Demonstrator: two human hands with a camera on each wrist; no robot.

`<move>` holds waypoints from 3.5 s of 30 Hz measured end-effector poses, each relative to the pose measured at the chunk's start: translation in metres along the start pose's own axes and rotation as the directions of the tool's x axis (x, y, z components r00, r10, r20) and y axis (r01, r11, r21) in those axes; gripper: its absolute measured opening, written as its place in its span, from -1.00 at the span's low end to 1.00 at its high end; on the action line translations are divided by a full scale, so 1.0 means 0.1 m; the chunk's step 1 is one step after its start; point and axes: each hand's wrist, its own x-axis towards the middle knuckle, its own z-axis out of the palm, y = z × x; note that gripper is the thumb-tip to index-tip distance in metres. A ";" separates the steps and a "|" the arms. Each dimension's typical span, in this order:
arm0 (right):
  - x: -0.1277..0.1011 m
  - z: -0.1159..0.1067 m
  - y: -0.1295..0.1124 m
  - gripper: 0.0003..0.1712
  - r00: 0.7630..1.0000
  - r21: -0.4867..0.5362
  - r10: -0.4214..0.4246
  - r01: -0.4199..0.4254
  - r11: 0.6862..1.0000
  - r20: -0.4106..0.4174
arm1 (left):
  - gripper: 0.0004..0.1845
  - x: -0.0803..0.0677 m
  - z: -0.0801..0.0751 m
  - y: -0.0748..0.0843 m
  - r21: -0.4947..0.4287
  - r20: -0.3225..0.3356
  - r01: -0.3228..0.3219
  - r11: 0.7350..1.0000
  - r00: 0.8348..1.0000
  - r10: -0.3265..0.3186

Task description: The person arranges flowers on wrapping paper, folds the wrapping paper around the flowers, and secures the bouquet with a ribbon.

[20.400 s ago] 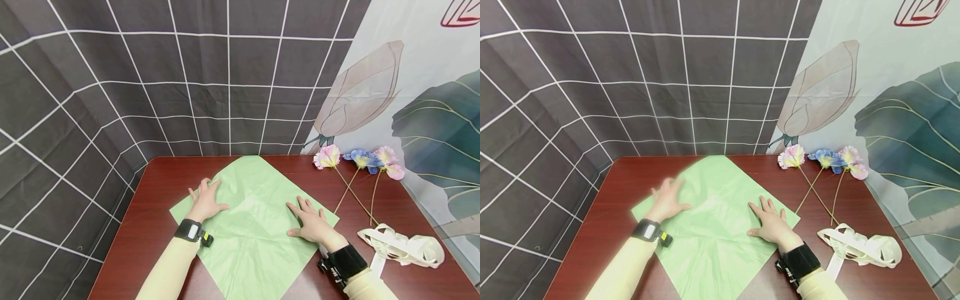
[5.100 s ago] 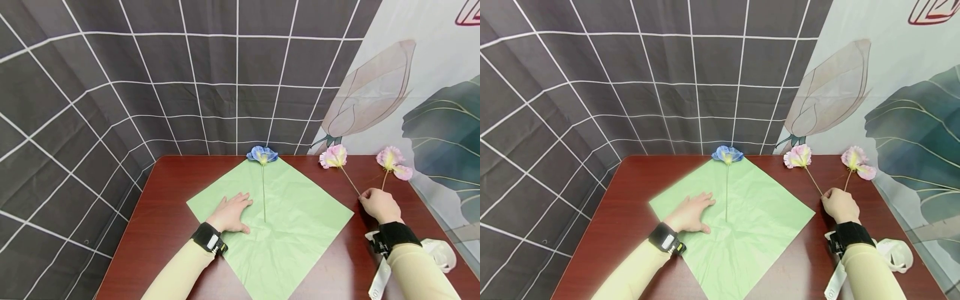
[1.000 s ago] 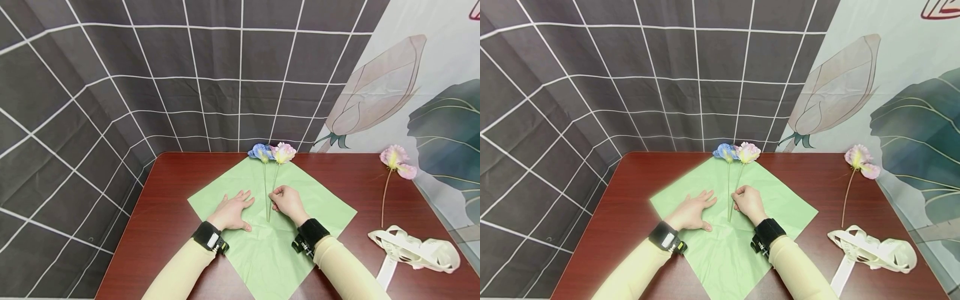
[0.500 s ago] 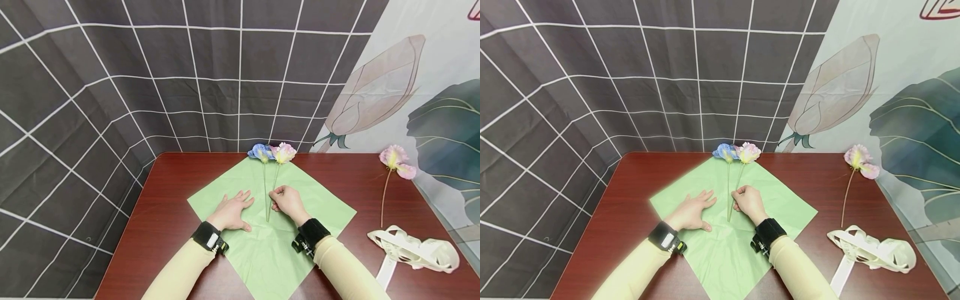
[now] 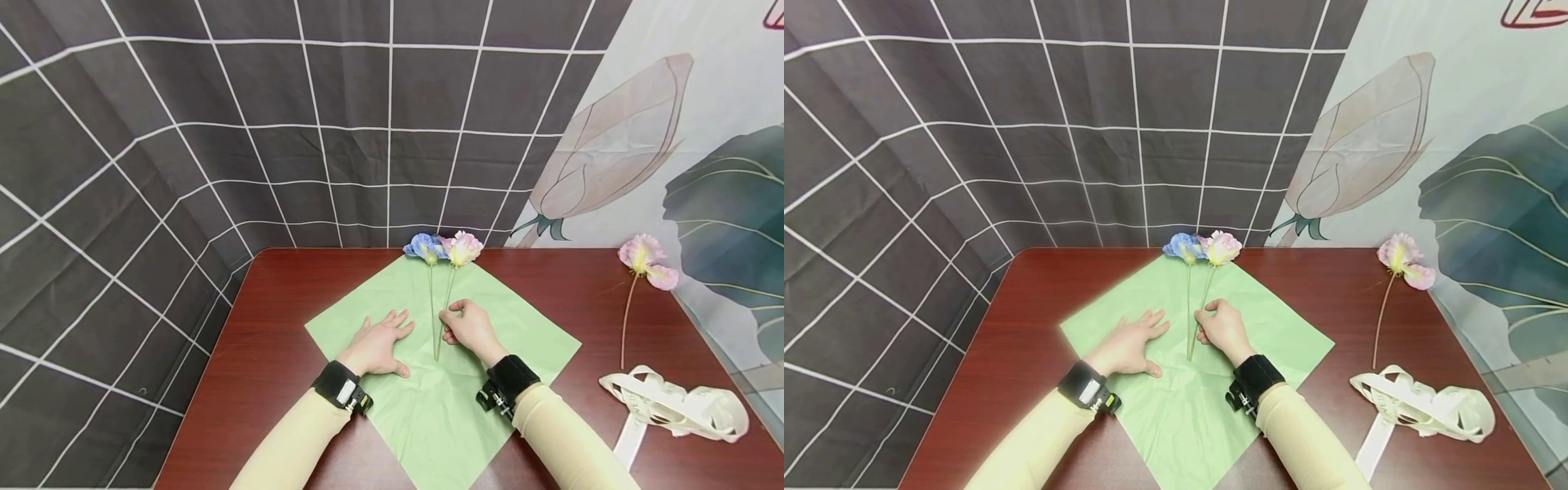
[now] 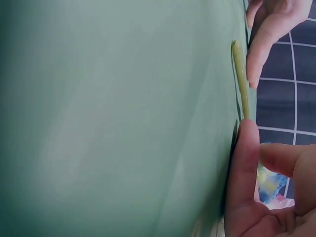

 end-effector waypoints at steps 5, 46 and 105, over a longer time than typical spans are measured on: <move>0.01 0.00 0.01 -0.63 1.000 0.046 0.005 -0.005 0.999 0.007 | 0.08 -0.01 0.00 0.00 -0.003 0.000 -0.003 1.000 1.000 0.003; -0.17 -2.33 0.72 -0.58 0.936 -0.568 -0.126 -0.089 0.819 -0.329 | 0.09 -0.02 0.00 -0.01 -0.008 -0.014 -0.015 1.000 1.000 0.015; -0.30 -2.45 0.87 -0.41 0.939 -0.355 0.000 -0.130 0.926 -0.343 | 0.08 -0.03 0.00 0.00 -0.013 -0.015 -0.022 1.000 1.000 0.022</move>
